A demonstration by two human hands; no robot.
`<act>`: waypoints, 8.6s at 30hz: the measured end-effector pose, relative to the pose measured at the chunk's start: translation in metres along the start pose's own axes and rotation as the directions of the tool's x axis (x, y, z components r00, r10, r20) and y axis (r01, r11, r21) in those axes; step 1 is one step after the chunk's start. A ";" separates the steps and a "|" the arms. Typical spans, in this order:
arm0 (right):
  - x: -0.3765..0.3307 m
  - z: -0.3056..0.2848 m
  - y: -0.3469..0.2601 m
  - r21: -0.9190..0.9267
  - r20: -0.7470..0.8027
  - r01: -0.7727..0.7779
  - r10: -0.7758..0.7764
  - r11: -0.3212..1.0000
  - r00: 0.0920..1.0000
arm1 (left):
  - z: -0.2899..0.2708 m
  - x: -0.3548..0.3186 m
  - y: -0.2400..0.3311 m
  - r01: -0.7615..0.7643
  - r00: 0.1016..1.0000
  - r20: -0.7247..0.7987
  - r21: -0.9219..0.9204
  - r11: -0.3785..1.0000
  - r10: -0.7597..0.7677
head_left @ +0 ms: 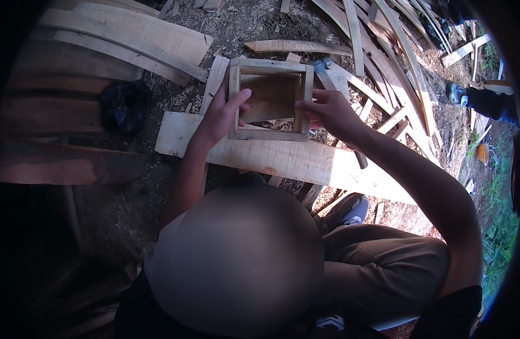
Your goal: The person assembles a small wooden frame by hand, using a hammer to drive nails into the joints. The person positions the wooden pieces, hammers nails, and inspects the frame throughout the process.
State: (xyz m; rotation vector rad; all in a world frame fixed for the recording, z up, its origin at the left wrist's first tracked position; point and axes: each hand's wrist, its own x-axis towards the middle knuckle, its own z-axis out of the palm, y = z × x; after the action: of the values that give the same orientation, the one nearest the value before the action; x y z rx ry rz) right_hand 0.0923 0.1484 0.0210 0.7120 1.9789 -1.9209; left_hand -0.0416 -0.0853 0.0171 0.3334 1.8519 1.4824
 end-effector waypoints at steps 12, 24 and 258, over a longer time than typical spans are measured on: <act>-0.004 0.006 -0.011 -0.018 -0.040 -0.100 0.099 0.995 0.994 | 0.002 0.000 0.002 -0.017 1.000 -0.023 0.023 1.000 0.017; 0.004 0.007 -0.001 -0.188 -0.116 -0.068 0.047 0.980 0.992 | 0.001 0.004 0.000 0.029 0.997 -0.066 -0.004 1.000 -0.029; 0.022 -0.041 -0.044 -0.275 0.157 0.285 -0.249 0.918 0.956 | 0.009 0.016 0.024 0.021 1.000 0.026 -0.170 0.985 -0.017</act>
State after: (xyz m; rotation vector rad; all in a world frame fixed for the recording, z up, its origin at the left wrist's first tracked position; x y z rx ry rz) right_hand 0.0555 0.1927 0.0498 0.2511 2.3142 -1.6989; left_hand -0.0520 -0.0619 0.0323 0.2499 1.6906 1.6034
